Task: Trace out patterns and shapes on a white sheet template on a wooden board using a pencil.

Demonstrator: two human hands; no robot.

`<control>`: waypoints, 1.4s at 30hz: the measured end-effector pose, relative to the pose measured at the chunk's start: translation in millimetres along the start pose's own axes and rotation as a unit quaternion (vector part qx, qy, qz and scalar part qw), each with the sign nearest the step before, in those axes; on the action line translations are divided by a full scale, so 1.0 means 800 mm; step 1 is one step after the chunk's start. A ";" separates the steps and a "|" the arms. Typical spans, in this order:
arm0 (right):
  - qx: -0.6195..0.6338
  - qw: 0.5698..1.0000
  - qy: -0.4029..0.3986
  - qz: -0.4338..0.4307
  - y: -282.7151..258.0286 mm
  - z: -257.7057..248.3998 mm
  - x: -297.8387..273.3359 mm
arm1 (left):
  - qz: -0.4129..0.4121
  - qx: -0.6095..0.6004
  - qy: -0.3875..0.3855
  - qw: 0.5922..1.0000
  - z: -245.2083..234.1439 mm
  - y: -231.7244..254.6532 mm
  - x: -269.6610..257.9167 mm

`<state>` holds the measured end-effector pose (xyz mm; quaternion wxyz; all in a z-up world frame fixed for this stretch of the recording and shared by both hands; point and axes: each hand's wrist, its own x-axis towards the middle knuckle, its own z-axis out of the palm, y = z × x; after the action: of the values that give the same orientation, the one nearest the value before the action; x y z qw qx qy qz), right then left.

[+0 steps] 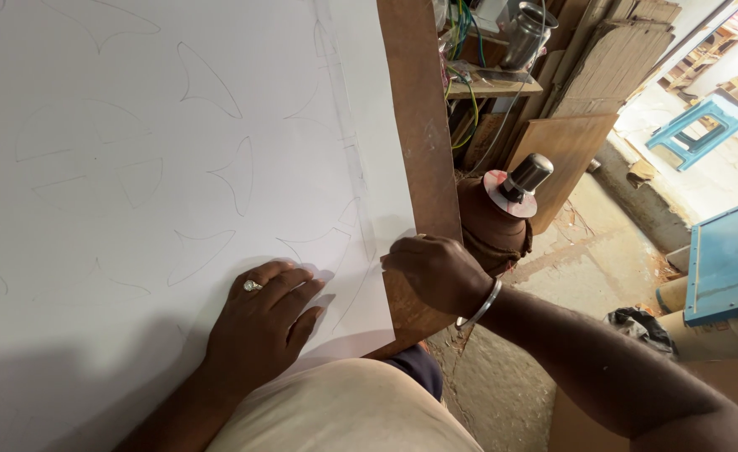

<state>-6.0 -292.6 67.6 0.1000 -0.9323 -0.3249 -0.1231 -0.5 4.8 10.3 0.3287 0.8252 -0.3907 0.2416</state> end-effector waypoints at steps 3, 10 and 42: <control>0.048 0.998 0.016 0.047 0.009 -0.001 -0.003 | -0.004 0.001 -0.006 1.000 0.000 -0.001 -0.001; 0.250 0.930 0.038 0.267 0.033 0.009 -0.012 | 0.002 0.006 -0.009 1.000 0.001 -0.001 0.001; 0.145 0.950 0.105 0.256 0.102 -0.033 0.149 | 0.002 -0.020 -0.001 1.000 0.001 -0.002 -0.001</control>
<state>131.9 -293.2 119.1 0.2963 -0.9413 -0.0771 -0.1420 0.3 5.8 8.6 0.3447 0.8178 -0.3973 0.2335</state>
